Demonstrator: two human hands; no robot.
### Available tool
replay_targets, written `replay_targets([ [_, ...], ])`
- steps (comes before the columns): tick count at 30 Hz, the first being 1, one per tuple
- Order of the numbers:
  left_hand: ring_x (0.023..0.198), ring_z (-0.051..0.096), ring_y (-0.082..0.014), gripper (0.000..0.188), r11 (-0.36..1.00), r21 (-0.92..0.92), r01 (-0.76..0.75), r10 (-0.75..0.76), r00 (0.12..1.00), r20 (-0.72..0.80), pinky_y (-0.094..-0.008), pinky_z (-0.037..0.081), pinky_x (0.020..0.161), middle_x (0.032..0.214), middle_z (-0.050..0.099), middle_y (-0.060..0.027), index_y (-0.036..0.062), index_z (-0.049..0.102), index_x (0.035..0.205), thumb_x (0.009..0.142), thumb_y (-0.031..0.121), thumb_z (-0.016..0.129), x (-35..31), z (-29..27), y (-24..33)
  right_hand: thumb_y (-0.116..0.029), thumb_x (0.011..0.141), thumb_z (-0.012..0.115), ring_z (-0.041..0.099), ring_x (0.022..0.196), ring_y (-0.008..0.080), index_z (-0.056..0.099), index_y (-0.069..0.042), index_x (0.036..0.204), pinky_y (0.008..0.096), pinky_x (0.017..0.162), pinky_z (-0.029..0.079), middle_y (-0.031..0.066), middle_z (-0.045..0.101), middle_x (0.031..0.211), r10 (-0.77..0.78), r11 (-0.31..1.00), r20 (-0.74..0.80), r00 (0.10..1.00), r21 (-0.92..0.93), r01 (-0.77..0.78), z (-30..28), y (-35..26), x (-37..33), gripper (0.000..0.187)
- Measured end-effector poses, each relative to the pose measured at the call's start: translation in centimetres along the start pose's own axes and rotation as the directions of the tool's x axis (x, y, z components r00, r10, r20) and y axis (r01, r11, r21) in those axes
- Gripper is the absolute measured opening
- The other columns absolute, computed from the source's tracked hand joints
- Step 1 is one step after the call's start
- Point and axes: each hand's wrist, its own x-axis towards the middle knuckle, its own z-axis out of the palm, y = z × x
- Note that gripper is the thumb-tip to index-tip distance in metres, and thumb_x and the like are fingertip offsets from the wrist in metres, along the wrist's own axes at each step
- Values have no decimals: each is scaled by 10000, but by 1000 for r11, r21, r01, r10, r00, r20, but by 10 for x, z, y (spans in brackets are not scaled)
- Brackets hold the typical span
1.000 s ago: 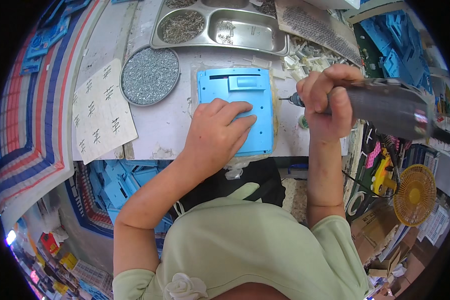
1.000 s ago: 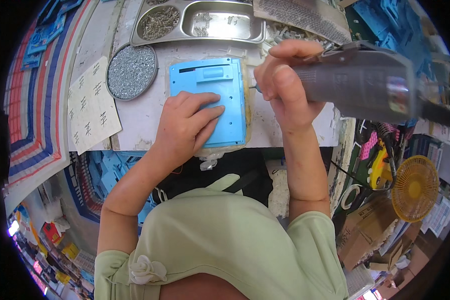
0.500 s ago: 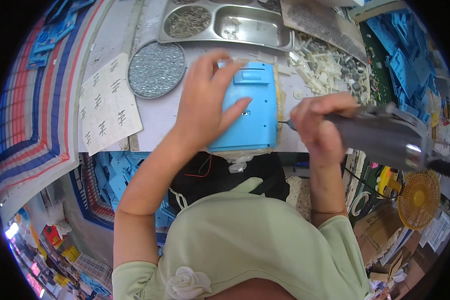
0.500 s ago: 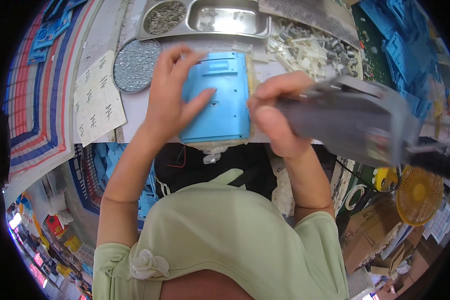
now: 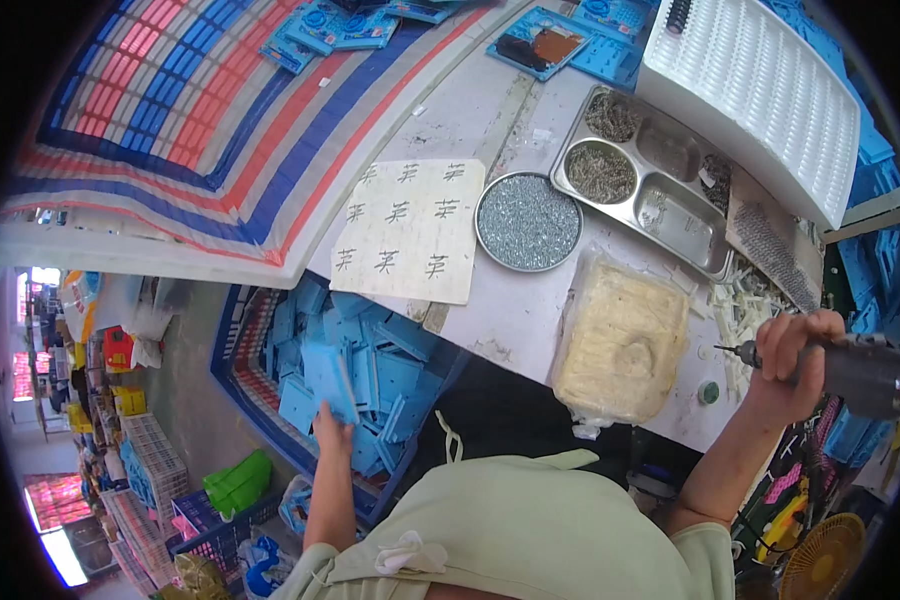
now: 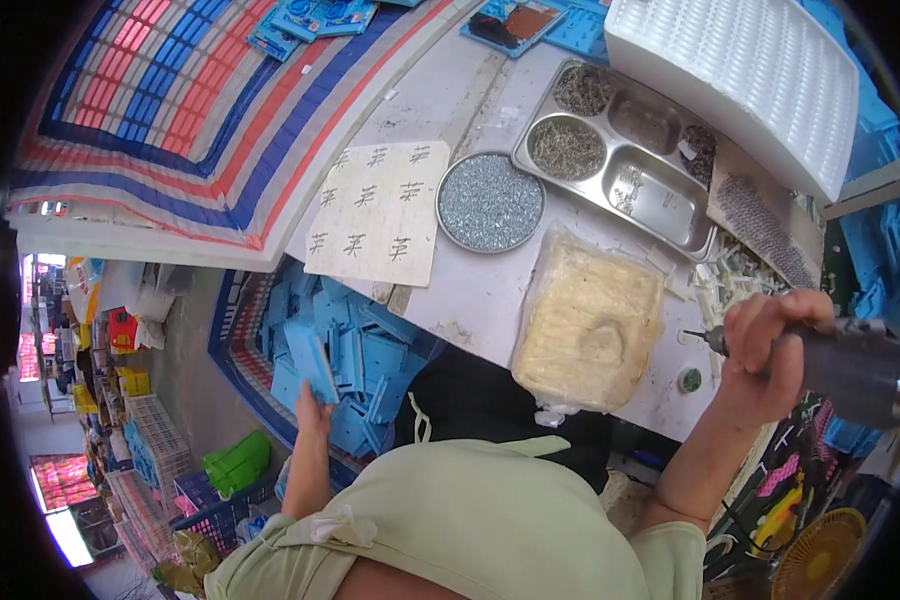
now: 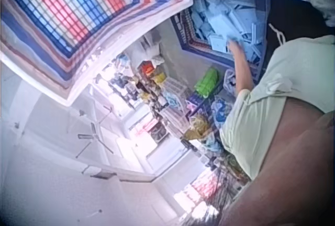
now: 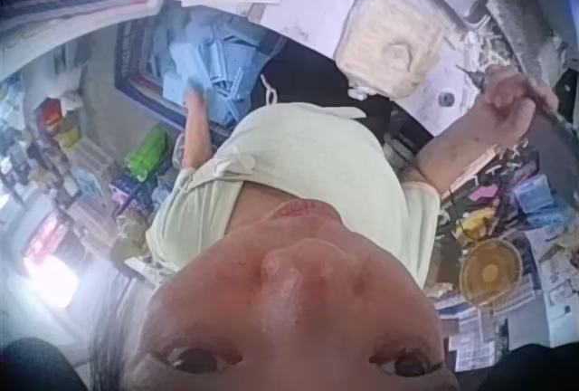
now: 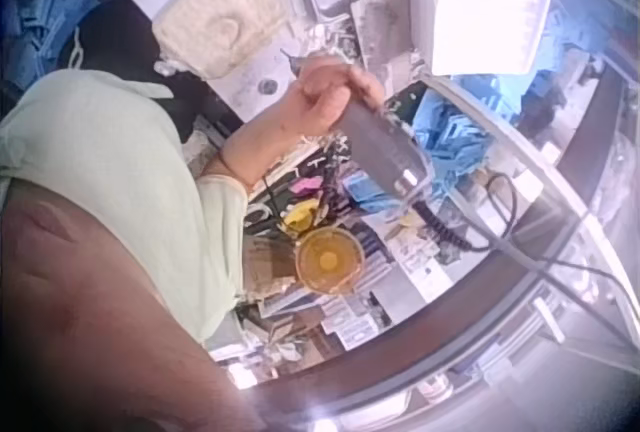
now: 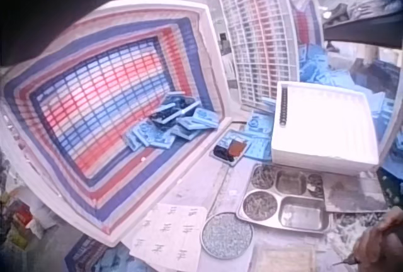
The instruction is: Assemble and solder internal components into a blue plastic electronic device casing and screw the back cover on.
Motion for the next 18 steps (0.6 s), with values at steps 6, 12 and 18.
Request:
replay_targets([
  [6, 1255, 547, -413, 509, -35, 351, -936, 853, 155, 498, -475, 396, 1102, 1432, 503, -241, -7, 557, 1359, 886, 99, 713, -128, 139, 106, -280, 980, 677, 411, 546, 93, 502, 9, 1252, 265, 528, 331, -16, 448, 650, 53, 998, 3, 999, -35, -53, 15, 10, 14, 433],
  [12, 929, 636, -330, 140, -370, -289, -883, 708, -470, 528, -449, 439, 856, 941, 677, -119, 64, 695, 900, 859, 195, 724, -192, 474, 200, -270, 869, 785, 577, 771, 135, 405, 54, 1466, 277, 715, 475, 54, 592, 844, 203, 943, -185, 962, -229, -243, 15, 7, 23, 778],
  [18, 1181, 560, -290, 210, -612, 260, -746, 640, -275, 718, -537, 351, 981, 1174, 672, -80, 127, 751, 1045, 930, 196, 590, -194, 667, 212, -242, 851, 805, 601, 925, 156, 367, 52, 1504, 308, 880, 476, 61, 614, 931, 146, 914, -265, 953, -333, -232, 23, -5, 34, 839],
])
